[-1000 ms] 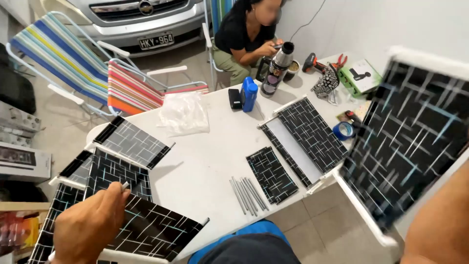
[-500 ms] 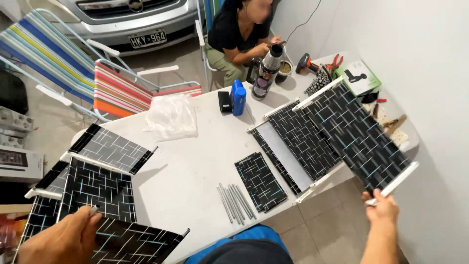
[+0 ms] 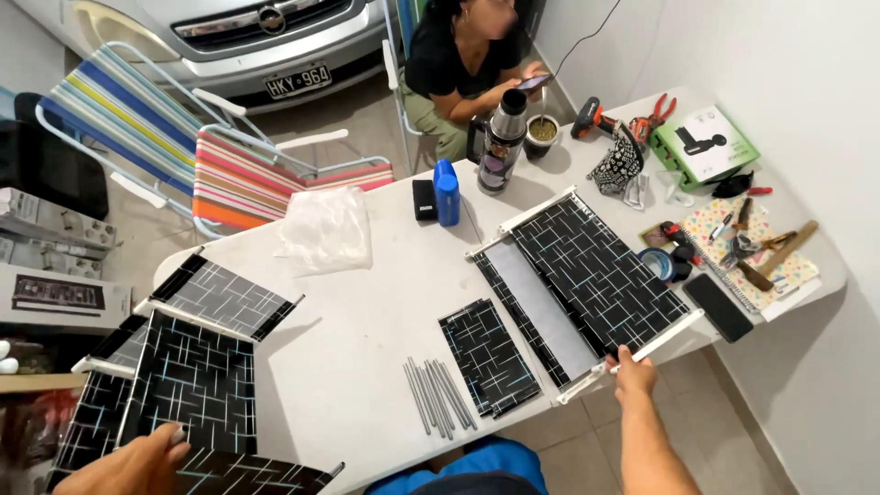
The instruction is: Assemble a modular storage shelf by connecting panels and rods
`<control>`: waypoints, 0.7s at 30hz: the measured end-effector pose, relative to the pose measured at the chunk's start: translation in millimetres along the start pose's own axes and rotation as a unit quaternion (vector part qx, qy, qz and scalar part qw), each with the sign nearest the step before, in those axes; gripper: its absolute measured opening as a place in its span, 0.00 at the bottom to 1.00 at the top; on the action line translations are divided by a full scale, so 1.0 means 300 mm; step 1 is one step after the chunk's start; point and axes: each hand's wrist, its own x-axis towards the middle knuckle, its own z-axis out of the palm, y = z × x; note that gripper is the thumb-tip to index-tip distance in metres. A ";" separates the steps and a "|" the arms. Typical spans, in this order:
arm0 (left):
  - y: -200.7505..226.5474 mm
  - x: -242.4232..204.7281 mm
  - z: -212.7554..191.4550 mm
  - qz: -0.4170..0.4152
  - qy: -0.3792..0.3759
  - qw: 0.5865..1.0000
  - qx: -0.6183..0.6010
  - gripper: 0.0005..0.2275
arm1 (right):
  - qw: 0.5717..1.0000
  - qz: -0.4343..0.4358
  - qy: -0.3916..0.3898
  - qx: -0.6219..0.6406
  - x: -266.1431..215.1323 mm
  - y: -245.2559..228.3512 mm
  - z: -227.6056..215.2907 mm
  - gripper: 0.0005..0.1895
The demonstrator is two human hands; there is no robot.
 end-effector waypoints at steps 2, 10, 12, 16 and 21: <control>0.031 -0.001 -0.025 0.011 0.018 0.999 -0.050 0.11 | 0.958 -0.008 0.009 -0.285 -0.058 -0.073 -0.045 0.23; 0.020 -0.020 0.129 0.097 0.113 0.989 -0.018 0.07 | 0.877 -0.160 -0.258 -0.373 -1.207 -0.538 0.339 0.21; 0.038 -0.013 0.170 0.106 0.086 0.988 -0.071 0.10 | 0.717 -0.293 -0.549 -0.314 -1.460 -0.453 0.447 0.18; 0.075 -0.012 0.128 0.138 0.087 0.979 -0.121 0.08 | 0.465 -0.338 -0.740 -0.350 -1.818 -0.344 0.542 0.53; -0.053 -0.110 0.185 0.101 0.017 0.988 -0.113 0.23 | 0.606 -0.256 -0.712 -0.246 -1.848 -0.184 0.526 0.13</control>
